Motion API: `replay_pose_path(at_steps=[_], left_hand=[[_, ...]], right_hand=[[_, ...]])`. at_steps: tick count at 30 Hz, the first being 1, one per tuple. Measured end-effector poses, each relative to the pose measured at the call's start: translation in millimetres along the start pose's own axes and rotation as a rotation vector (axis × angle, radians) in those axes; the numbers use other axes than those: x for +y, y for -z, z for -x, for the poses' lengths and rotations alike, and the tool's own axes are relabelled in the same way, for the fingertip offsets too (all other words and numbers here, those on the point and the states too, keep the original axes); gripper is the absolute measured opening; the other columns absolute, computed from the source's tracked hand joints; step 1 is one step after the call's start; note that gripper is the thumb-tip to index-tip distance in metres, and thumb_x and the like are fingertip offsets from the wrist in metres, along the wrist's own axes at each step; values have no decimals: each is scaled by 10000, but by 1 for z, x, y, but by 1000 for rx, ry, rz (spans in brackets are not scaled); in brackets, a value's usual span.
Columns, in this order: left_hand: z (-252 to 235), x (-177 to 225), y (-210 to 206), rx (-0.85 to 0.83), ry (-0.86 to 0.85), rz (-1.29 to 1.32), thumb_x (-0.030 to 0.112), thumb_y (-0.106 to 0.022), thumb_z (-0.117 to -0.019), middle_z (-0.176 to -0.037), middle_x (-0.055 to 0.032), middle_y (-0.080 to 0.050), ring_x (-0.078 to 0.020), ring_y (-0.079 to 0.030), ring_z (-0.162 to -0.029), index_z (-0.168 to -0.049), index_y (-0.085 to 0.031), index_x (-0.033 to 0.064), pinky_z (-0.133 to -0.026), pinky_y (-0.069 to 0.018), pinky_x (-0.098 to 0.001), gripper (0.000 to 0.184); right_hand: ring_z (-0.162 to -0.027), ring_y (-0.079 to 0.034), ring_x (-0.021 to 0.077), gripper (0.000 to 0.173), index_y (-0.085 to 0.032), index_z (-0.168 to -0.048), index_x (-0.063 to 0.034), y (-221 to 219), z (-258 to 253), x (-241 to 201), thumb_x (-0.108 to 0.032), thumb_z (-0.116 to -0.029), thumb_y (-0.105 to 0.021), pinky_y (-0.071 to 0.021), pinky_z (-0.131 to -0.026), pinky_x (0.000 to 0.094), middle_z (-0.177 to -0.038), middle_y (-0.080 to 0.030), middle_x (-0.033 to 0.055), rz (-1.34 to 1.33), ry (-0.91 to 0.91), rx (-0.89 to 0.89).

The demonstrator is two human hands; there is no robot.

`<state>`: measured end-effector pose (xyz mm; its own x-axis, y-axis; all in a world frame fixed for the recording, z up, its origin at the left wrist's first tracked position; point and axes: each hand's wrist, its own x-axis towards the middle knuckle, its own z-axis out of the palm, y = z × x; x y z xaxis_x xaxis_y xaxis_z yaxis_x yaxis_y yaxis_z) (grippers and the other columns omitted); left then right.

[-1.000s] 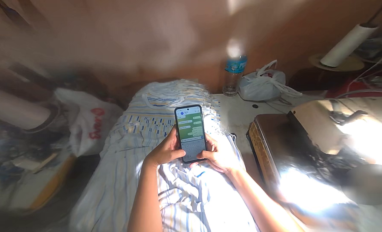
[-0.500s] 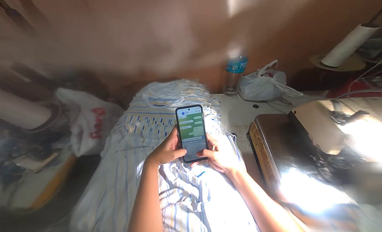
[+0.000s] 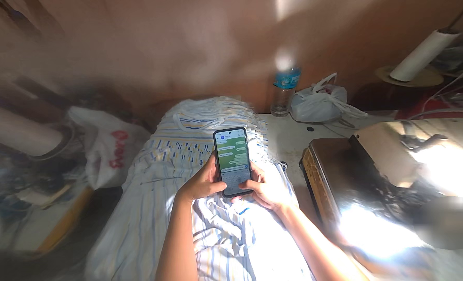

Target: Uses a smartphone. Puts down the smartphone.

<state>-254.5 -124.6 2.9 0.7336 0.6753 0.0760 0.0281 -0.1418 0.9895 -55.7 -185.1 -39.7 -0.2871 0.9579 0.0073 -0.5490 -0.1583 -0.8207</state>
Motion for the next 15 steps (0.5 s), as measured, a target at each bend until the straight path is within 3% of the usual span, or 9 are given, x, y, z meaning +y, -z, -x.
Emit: replay_pose_path(at_steps=[8, 10, 13, 15], left_hand=[[0, -2, 0, -35, -20, -4, -80, -594, -769, -1388, -52, -544, -71, -617, -1218, -1531, 12, -32, -1033, -536, -269, 975], [-1, -2, 1, -32, -27, -9, -82, -595, -763, -1384, -57, -543, -71, -616, -1219, -1528, 4, -37, -1032, -535, -265, 972], [0, -2, 1, -22, -29, 1, -90, -597, -759, -1397, -63, -540, -80, -611, -1231, -1532, -12, -33, -1043, -530, -269, 971], [1, -1, 1, -19, -18, 3, -85, -594, -761, -1397, -64, -541, -79, -615, -1226, -1533, -10, -29, -1036, -535, -266, 970]], right_hand=[[-839, -749, 242, 374, -412, -1364, -44, -3, 0, -1, 32, -1001, -458, -648, -636, 388, -1078, -708, 118, -17, 8, 53], [-852, -748, 238, 419, -401, -1371, -42, -3, 0, -2, 59, -969, -466, -649, -646, 389, -1089, -704, 109, -5, 7, 46], [-891, -747, 240, 594, -377, -1387, -43, 0, 0, 1, 138, -831, -487, -655, -671, 400, -1129, -698, 98, 22, 18, 9], [-887, -747, 238, 634, -366, -1395, -45, 2, 0, 2, 172, -810, -479, -654, -669, 398, -1137, -696, 97, 36, 22, -8]])
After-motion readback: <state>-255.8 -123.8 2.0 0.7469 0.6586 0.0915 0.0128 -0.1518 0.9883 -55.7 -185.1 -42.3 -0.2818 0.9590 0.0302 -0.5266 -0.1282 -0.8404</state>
